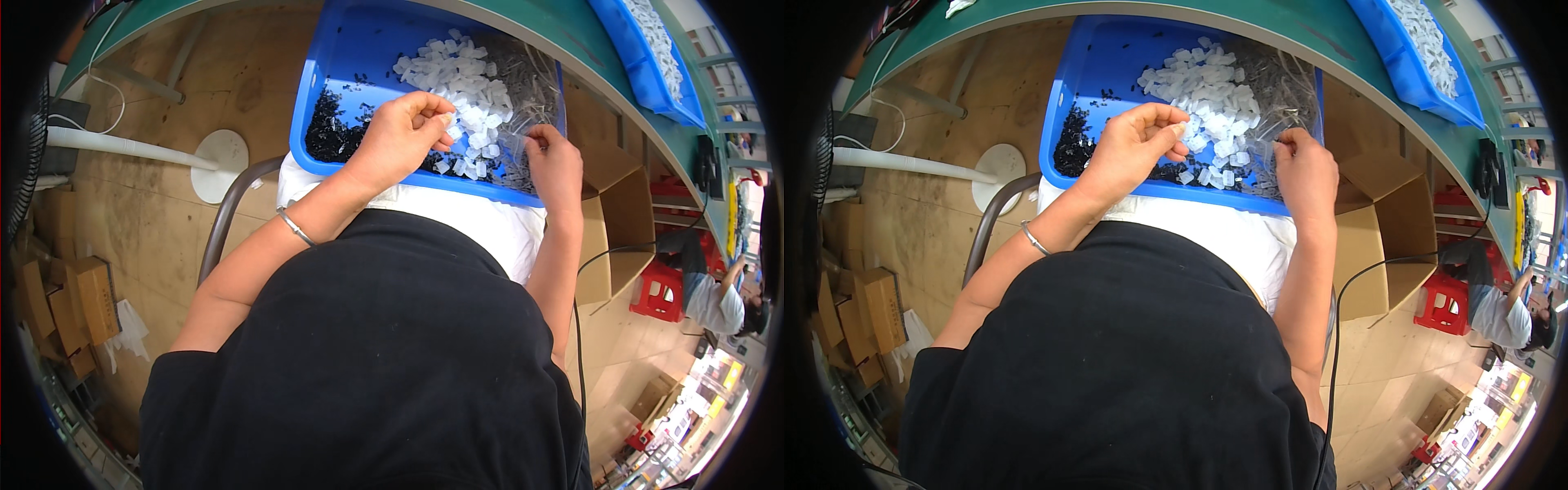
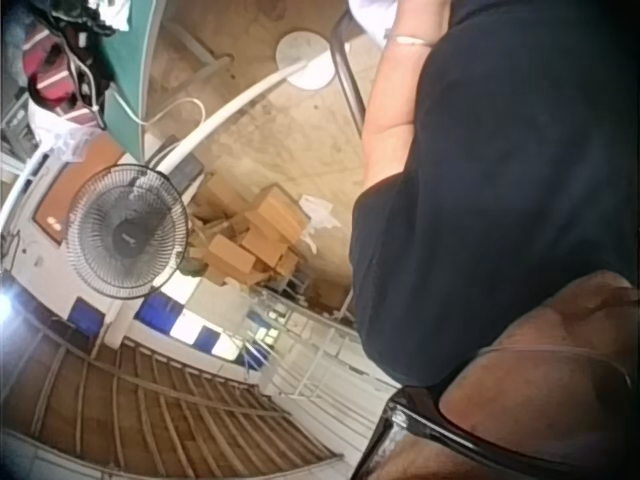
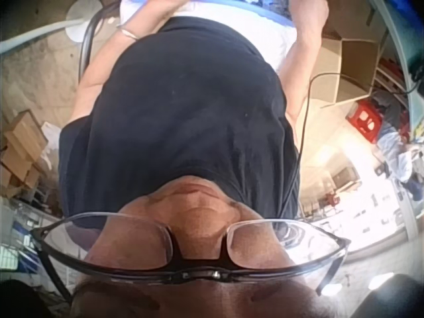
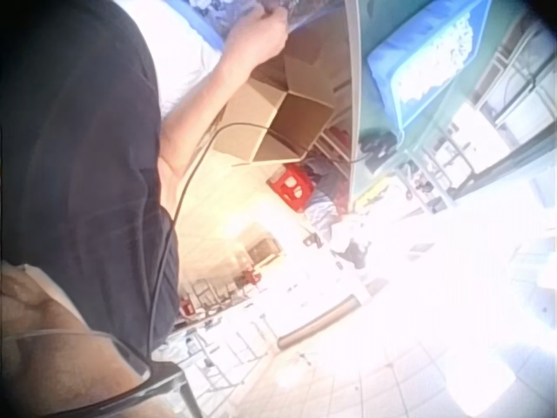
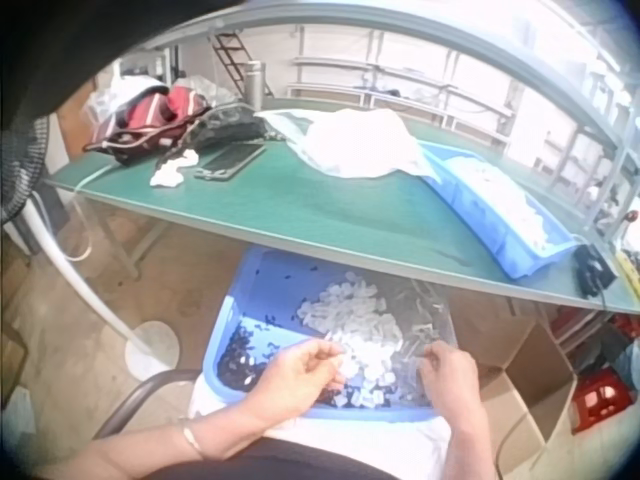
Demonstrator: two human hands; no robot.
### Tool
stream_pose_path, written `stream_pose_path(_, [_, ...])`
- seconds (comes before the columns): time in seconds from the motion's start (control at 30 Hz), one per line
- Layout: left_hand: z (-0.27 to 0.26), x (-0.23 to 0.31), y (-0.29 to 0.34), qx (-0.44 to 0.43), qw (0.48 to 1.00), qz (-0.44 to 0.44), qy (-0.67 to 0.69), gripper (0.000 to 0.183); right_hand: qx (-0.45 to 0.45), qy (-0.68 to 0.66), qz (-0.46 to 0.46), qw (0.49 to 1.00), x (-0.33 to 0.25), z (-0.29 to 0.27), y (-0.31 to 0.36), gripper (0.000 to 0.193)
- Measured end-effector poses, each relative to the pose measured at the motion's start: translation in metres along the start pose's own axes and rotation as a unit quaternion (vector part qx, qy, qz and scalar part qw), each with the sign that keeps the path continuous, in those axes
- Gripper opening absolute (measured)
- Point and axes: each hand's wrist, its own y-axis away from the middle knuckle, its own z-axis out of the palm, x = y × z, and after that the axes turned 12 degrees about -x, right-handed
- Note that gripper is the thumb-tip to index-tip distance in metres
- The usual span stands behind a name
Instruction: The person assembles components by picking up white plastic parts and small black pieces from a tray, fitting them together by hand, and placing the assembled pieces into a separate tray.
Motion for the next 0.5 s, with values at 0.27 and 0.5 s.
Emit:
stream_pose_path(0.27, [0.004, 0.005, 0.003, -0.004, 0.995, 0.007, -0.102, 0.020, 0.004, 0.061, 0.010, 0.998, -0.004, 0.013, -0.004, 0.012])
stream_pose_path(0.5, [-0.001, 0.002, 0.000, -0.014, 0.999, -0.003, -0.042, 0.020, 0.023, 0.046, -0.016, 0.999, -0.003, 0.011, -0.002, 0.012])
